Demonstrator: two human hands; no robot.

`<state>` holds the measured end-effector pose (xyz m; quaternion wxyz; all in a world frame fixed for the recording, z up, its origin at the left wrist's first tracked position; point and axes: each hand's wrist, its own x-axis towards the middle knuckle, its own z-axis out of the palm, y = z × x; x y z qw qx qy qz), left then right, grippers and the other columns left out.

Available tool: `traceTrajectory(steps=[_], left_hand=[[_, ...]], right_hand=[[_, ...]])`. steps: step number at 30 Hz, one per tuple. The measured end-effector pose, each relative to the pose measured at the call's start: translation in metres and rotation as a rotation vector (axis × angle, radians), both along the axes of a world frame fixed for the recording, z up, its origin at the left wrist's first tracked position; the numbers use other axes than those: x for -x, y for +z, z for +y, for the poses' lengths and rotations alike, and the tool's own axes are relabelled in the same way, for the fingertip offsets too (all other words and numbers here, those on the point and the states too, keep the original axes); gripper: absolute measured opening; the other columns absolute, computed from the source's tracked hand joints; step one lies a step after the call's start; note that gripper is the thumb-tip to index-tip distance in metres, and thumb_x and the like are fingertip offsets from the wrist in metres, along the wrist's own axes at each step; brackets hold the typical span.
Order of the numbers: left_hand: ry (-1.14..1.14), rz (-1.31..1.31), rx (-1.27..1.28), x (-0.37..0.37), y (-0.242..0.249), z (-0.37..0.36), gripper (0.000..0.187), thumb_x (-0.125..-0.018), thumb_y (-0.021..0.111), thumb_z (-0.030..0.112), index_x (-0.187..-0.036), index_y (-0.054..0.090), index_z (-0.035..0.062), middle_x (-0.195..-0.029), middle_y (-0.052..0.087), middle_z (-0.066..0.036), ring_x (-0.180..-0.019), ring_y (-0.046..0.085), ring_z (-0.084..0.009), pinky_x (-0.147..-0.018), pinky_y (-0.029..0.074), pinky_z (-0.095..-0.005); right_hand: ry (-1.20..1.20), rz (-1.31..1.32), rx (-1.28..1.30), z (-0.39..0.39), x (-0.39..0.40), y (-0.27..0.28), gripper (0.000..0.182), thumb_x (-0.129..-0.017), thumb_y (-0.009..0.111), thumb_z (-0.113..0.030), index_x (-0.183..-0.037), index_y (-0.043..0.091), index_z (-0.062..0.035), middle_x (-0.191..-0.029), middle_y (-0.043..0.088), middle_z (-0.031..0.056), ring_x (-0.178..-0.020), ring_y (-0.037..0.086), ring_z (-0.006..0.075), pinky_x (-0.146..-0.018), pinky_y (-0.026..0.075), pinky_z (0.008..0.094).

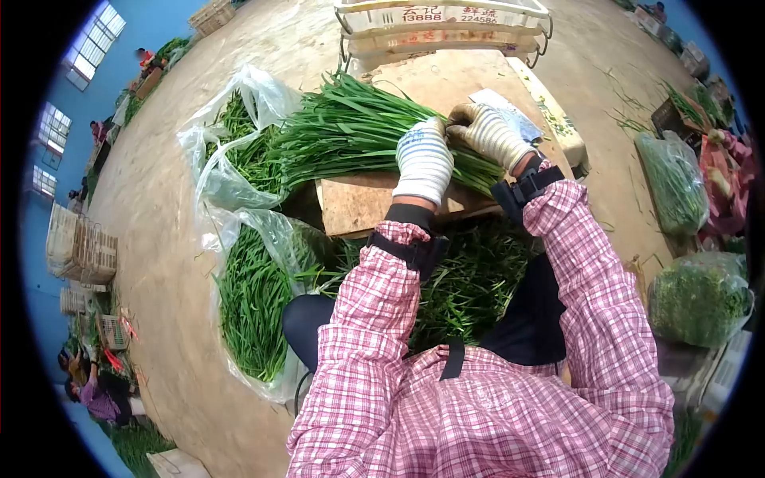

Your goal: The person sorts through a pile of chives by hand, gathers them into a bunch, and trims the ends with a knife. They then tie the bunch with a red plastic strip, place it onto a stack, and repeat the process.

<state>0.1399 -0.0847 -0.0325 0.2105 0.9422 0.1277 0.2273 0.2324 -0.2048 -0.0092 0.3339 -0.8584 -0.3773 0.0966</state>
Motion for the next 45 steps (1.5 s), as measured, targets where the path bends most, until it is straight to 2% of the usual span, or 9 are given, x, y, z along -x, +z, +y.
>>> traceTrajectory(steps=[6, 12, 17, 21, 25, 30, 33, 40, 45], left_hand=[[-0.051, 0.081, 0.021, 0.002, 0.004, 0.005, 0.016, -0.083, 0.063, 0.015, -0.095, 0.072, 0.0093, -0.087, 0.069, -0.017, -0.085, 0.067, -0.0354, -0.077, 0.053, -0.0422], [-0.062, 0.014, 0.141, 0.004, -0.004, 0.011, 0.015, -0.083, 0.067, 0.015, -0.096, 0.072, 0.0084, -0.086, 0.070, -0.017, -0.084, 0.067, -0.0333, -0.077, 0.053, -0.0386], [-0.072, 0.032, -0.094, 0.005, 0.005, 0.010, 0.008, -0.081, 0.062, 0.010, -0.086, 0.069, 0.0083, -0.083, 0.068, -0.017, -0.083, 0.065, -0.0361, -0.075, 0.052, -0.0431], [-0.082, 0.109, -0.034, 0.005, -0.003, 0.011, 0.010, -0.080, 0.065, 0.010, -0.089, 0.068, 0.0098, -0.087, 0.067, -0.016, -0.085, 0.065, -0.0357, -0.075, 0.052, -0.0436], [-0.092, -0.053, -0.063, 0.006, -0.015, 0.008, 0.011, -0.081, 0.065, 0.010, -0.092, 0.066, 0.0094, -0.091, 0.065, -0.016, -0.086, 0.064, -0.0367, -0.075, 0.052, -0.0444], [-0.084, -0.106, -0.050, 0.004, -0.022, 0.010, 0.011, -0.082, 0.065, 0.012, -0.092, 0.065, 0.0082, -0.089, 0.065, -0.016, -0.085, 0.064, -0.0363, -0.075, 0.052, -0.0446], [-0.105, -0.034, -0.075, 0.003, -0.017, 0.013, 0.010, -0.082, 0.065, 0.013, -0.091, 0.065, 0.0092, -0.088, 0.066, -0.015, -0.085, 0.064, -0.0358, -0.075, 0.052, -0.0443], [-0.145, 0.057, -0.121, 0.005, -0.006, 0.019, 0.011, -0.083, 0.063, 0.013, -0.092, 0.066, 0.0077, -0.089, 0.067, -0.018, -0.087, 0.064, -0.0371, -0.076, 0.051, -0.0448], [-0.233, 0.132, -0.142, -0.003, 0.024, 0.035, 0.011, -0.080, 0.066, 0.013, -0.088, 0.070, 0.0065, -0.086, 0.068, -0.019, -0.086, 0.065, -0.0377, -0.078, 0.052, -0.0435]], right_hand=[[-0.150, -0.093, -0.006, 0.003, 0.007, -0.002, 0.027, -0.083, 0.067, -0.027, -0.103, 0.070, -0.0082, -0.095, 0.070, 0.0188, -0.092, 0.067, 0.0346, -0.083, 0.051, 0.0405], [-0.027, -0.068, 0.069, 0.003, 0.000, 0.006, 0.026, -0.082, 0.067, -0.027, -0.101, 0.071, -0.0097, -0.091, 0.071, 0.0154, -0.089, 0.067, 0.0338, -0.079, 0.052, 0.0399], [-0.175, -0.242, 0.149, 0.010, 0.014, 0.006, 0.026, -0.084, 0.065, -0.028, -0.099, 0.070, -0.0077, -0.090, 0.070, 0.0169, -0.087, 0.067, 0.0326, -0.079, 0.051, 0.0397], [-0.247, -0.301, 0.150, 0.012, 0.009, -0.007, 0.026, -0.086, 0.061, -0.030, -0.099, 0.071, -0.0090, -0.091, 0.071, 0.0172, -0.090, 0.067, 0.0332, -0.086, 0.048, 0.0424], [-0.200, -0.147, 0.033, 0.007, 0.005, -0.006, 0.027, -0.084, 0.064, -0.028, -0.100, 0.071, -0.0072, -0.090, 0.071, 0.0190, -0.089, 0.068, 0.0342, -0.084, 0.050, 0.0416], [-0.116, -0.106, 0.158, 0.013, 0.007, 0.011, 0.026, -0.081, 0.066, -0.027, -0.096, 0.072, -0.0063, -0.090, 0.070, 0.0200, -0.088, 0.068, 0.0356, -0.079, 0.052, 0.0415], [-0.191, -0.291, 0.252, 0.016, 0.014, 0.008, 0.026, -0.081, 0.062, -0.027, -0.097, 0.073, -0.0096, -0.093, 0.071, 0.0185, -0.092, 0.068, 0.0339, -0.085, 0.049, 0.0432], [-0.288, -0.312, 0.180, 0.016, 0.011, -0.010, 0.025, -0.082, 0.060, -0.033, -0.094, 0.074, -0.0154, -0.088, 0.072, 0.0123, -0.089, 0.068, 0.0307, -0.089, 0.042, 0.0470], [-0.252, -0.745, 0.323, 0.006, 0.051, -0.002, 0.019, -0.082, 0.062, -0.029, -0.091, 0.071, -0.0150, -0.090, 0.071, 0.0044, -0.089, 0.067, 0.0227, -0.085, 0.040, 0.0454]])
